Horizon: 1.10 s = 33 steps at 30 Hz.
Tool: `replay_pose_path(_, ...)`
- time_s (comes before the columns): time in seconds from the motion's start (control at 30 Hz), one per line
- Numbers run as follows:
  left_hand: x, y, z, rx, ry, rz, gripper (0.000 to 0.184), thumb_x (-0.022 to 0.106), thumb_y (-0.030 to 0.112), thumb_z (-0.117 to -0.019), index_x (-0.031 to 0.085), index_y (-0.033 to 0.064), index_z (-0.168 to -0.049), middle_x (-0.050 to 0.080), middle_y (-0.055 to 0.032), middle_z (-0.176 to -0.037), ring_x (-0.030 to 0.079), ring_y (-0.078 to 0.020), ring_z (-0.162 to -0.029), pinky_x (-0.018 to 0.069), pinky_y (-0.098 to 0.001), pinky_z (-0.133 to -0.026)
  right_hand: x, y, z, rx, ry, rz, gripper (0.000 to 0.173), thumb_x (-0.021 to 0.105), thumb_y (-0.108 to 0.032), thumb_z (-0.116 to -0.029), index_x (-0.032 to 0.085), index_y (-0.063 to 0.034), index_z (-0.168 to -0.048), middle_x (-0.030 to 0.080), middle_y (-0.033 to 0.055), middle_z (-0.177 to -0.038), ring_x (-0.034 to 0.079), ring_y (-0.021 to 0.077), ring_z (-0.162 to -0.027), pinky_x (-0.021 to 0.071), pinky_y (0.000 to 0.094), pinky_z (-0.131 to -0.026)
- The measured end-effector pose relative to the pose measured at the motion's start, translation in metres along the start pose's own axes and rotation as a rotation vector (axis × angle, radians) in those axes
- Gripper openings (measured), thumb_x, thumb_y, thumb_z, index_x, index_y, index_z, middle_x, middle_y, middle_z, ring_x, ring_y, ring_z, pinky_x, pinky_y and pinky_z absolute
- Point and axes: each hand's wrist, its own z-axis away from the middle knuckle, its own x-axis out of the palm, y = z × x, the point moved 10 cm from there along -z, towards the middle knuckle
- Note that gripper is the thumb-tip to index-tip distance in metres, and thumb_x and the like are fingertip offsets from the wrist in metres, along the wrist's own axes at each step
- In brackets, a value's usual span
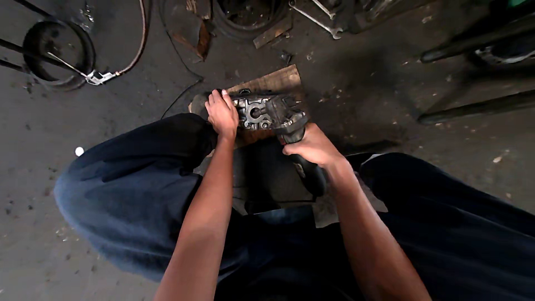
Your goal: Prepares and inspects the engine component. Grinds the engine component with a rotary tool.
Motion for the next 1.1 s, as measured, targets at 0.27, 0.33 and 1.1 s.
replay_pose_path(0.27, 0.001, 0.000, -0.001, -0.002, 0.001, 0.006, 0.053, 0.028, 0.040, -0.1117, 0.060, 0.0027, -0.132, 0.064, -0.0199, -0.130, 0.058, -0.0376, -0.126, 0.0502, -0.0572, -0.097, -0.001, 0.013, 0.002, -0.008, -0.001, 0.000, 0.046, 0.089, -0.014, -0.0627, 0.069, -0.0100, -0.104, 0.073, 0.0064, -0.091, 0.072, 0.0182, -0.083, 0.0618, 0.0438, -0.072)
replay_pose_path(0.33, 0.000, -0.001, 0.000, -0.003, 0.007, 0.001, 0.052, 0.028, 0.039, -0.1116, 0.061, 0.0024, -0.130, 0.064, -0.0200, -0.128, 0.059, -0.0379, -0.125, 0.0500, -0.0572, -0.097, -0.006, 0.004, 0.006, -0.002, 0.004, 0.021, 0.045, 0.090, -0.013, -0.0634, 0.069, -0.0103, -0.104, 0.073, 0.0062, -0.090, 0.072, 0.0181, -0.082, 0.0615, 0.0432, -0.071)
replay_pose_path(1.1, 0.001, 0.000, -0.003, -0.018, -0.006, 0.009, 0.051, 0.029, 0.039, -0.1117, 0.060, 0.0031, -0.132, 0.064, -0.0195, -0.130, 0.059, -0.0377, -0.125, 0.0515, -0.0578, -0.094, 0.022, 0.019, -0.002, 0.000, 0.058, 0.058, 0.050, 0.089, -0.022, -0.0662, 0.067, -0.0098, -0.110, 0.072, 0.0065, -0.093, 0.071, 0.0184, -0.087, 0.0603, 0.0474, -0.078)
